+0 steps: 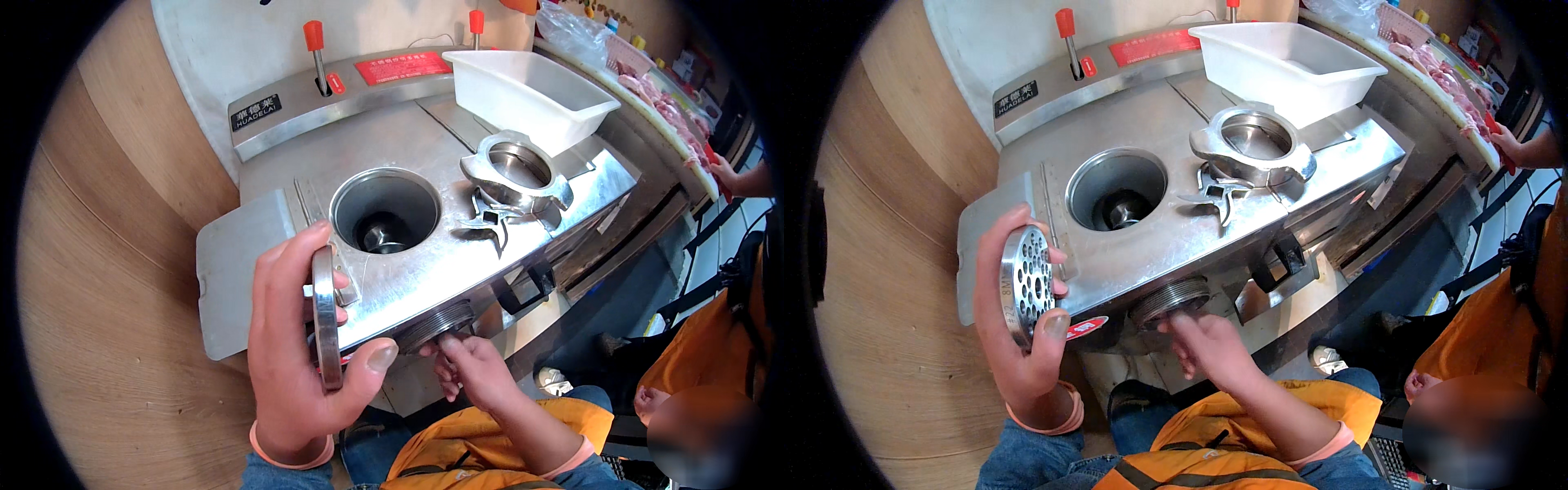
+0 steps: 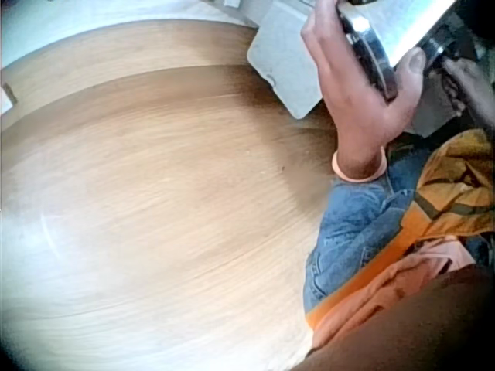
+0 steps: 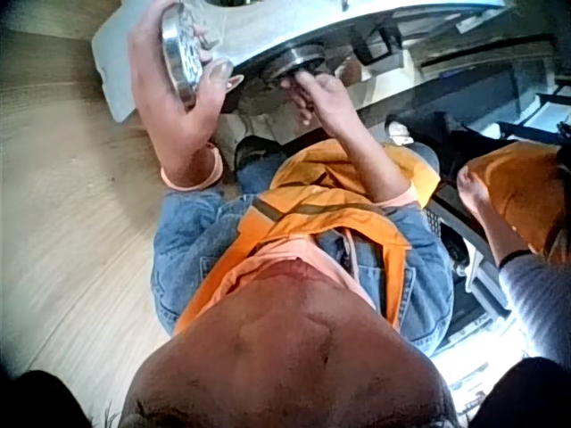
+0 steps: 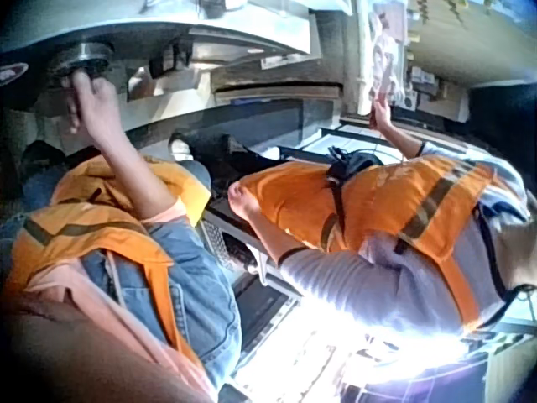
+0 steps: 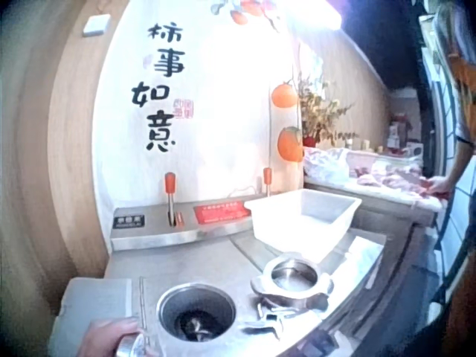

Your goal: The person assembles a meat grinder by hand, inserting a metal blade and a perforated plate into the machine's output port, then securing them with a threaded ring. The person repeatedly removes and reinserts the components to adjust the fit.

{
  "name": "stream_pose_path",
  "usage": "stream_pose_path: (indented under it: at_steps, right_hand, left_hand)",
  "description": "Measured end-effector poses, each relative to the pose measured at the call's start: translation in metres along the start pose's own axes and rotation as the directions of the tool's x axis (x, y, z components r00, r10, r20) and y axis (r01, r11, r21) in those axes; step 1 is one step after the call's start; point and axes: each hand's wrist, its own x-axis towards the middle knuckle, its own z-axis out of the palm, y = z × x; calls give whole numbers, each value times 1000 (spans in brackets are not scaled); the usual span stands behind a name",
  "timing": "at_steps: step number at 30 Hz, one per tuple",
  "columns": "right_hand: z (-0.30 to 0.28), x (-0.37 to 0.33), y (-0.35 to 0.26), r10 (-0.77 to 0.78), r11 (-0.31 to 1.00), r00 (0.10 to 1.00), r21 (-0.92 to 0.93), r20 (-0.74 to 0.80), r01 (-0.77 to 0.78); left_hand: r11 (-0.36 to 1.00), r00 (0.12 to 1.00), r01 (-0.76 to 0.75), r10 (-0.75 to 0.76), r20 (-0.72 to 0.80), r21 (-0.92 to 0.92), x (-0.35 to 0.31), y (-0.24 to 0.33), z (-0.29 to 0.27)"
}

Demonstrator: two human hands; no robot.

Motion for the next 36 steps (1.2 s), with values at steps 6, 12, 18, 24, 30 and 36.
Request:
stream_pose_path:
  at_steps: [6,12,18,24,30,36]
  right_hand:
    - [14,-4,-10,-642,238,767,-947,12,214]
    - [2,1,-9,-205,827,975,-547,-83,127]
    - [1,6,8,-21,951,997,308,78,-4]
    - [7,5,9,-101,714,954,689,281,-127]
    - [-4,4,-15,137,973,982,169,131,-158]
    - [0,7,-15,-114,788,993,-606,26,106]
  left_hand:
    - [1000,1000,13,-13,-2,-15,1,1,0]
    - [1000,1000,21,-21,-4,-23,1,1,1]
    - [999,1000,23,-24,-16,-37,0,-1,2]
    - [1000,1000,1,-1,0,-21,0,-1,-1]
    - [1000,999,-24,25,21,-17,2,-1,-2]
    - [1000,1000,-20,20,15,-24,2,-1,-2]
